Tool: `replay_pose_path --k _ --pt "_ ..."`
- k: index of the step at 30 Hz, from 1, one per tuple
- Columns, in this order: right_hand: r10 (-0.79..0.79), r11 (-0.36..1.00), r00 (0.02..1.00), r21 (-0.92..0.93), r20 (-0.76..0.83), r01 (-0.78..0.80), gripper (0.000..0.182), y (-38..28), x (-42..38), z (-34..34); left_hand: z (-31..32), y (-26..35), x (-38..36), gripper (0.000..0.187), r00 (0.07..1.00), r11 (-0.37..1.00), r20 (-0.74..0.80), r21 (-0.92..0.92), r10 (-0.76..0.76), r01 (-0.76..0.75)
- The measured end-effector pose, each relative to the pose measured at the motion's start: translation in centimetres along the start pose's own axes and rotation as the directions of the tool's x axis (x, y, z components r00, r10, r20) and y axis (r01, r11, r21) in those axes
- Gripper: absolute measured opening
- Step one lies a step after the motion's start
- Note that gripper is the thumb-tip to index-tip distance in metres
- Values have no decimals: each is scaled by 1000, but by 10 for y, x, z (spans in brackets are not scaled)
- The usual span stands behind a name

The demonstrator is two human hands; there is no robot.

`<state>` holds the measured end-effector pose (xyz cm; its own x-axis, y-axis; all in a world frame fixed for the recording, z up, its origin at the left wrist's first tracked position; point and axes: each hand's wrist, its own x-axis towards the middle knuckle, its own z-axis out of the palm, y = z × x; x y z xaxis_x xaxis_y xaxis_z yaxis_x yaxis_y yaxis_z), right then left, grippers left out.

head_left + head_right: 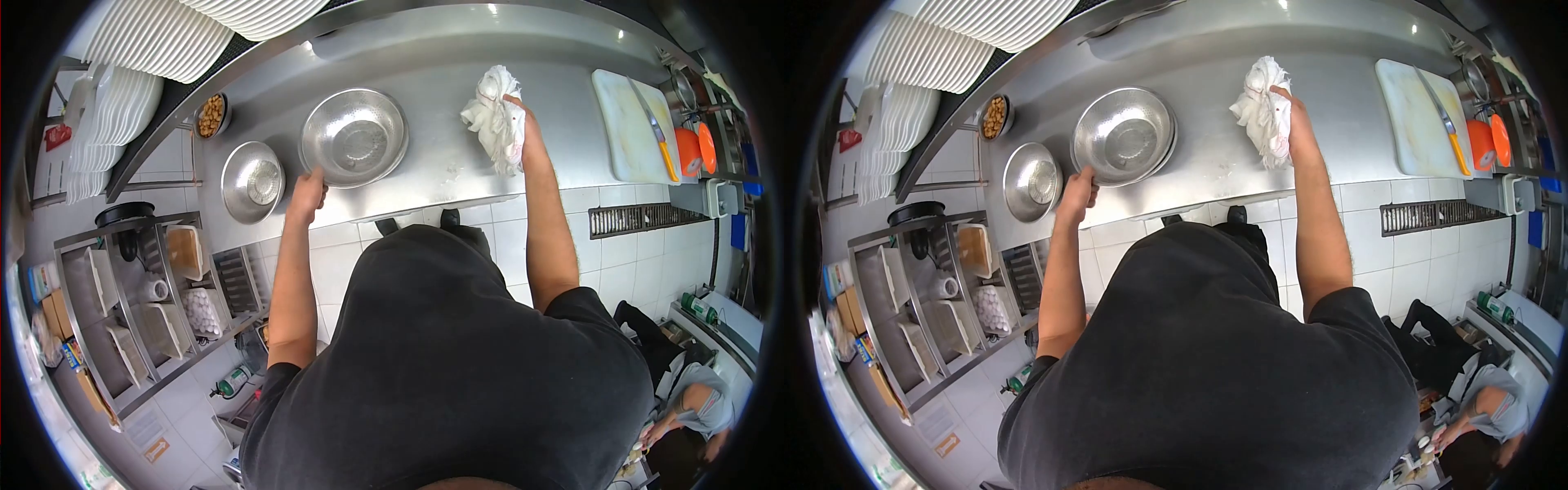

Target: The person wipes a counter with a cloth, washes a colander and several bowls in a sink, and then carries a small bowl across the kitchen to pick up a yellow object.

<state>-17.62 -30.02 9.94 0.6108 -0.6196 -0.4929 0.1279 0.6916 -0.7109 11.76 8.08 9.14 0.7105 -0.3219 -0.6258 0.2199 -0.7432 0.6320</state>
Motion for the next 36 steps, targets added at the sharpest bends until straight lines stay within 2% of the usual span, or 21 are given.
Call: replay_pose_path --k 2,4,7,10,13,16,19,22,23,26,29,32,36 --pt "-64 993 997 -99 -40 60 46 -11 -4 7 -2 -10 7 54 1000 998 7 61 23 -24" --pt "-110 982 992 -162 -60 99 49 -18 -8 8 -2 -2 -15 57 954 885 -120 419 276 -203" --pt "-130 972 990 -204 -63 115 51 -21 -5 10 -11 23 -32 60 973 803 -130 591 192 -80" --pt "-131 969 986 -222 -99 107 49 -20 -8 13 -19 32 -36 59 968 792 -128 602 218 -99" --pt "-133 973 987 -199 -88 114 44 -18 -13 19 -26 24 -22 61 994 939 -53 336 99 -75" --pt "-113 974 991 -207 -69 96 44 -16 -9 20 -37 20 -14 62 999 967 -28 252 -42 48" --pt "-96 976 993 -203 -68 81 45 -13 -5 16 -48 29 -34 61 949 821 -85 529 303 -214" --pt "-93 978 993 -195 -74 77 45 -13 -8 18 -69 20 -29 55 946 904 -128 358 297 -236" --pt "-88 979 993 -190 -72 73 45 -13 -8 17 -74 20 -35 47 938 931 -141 235 317 -280" --pt "-88 978 993 -197 -83 71 46 -16 -8 19 -107 24 -54 41 984 989 -163 -117 75 -95" --pt "-91 982 992 -173 -87 75 47 -17 -14 20 -140 8 -69 36 966 908 -259 -408 -18 -92" --pt "-80 987 993 -144 -83 68 47 -18 -15 21 -163 -32 -59 34 947 838 -313 -533 -68 -116" --pt "-41 989 993 -147 -109 25 47 -24 -19 26 -172 -82 -35 31 929 778 -308 -628 -205 -37"
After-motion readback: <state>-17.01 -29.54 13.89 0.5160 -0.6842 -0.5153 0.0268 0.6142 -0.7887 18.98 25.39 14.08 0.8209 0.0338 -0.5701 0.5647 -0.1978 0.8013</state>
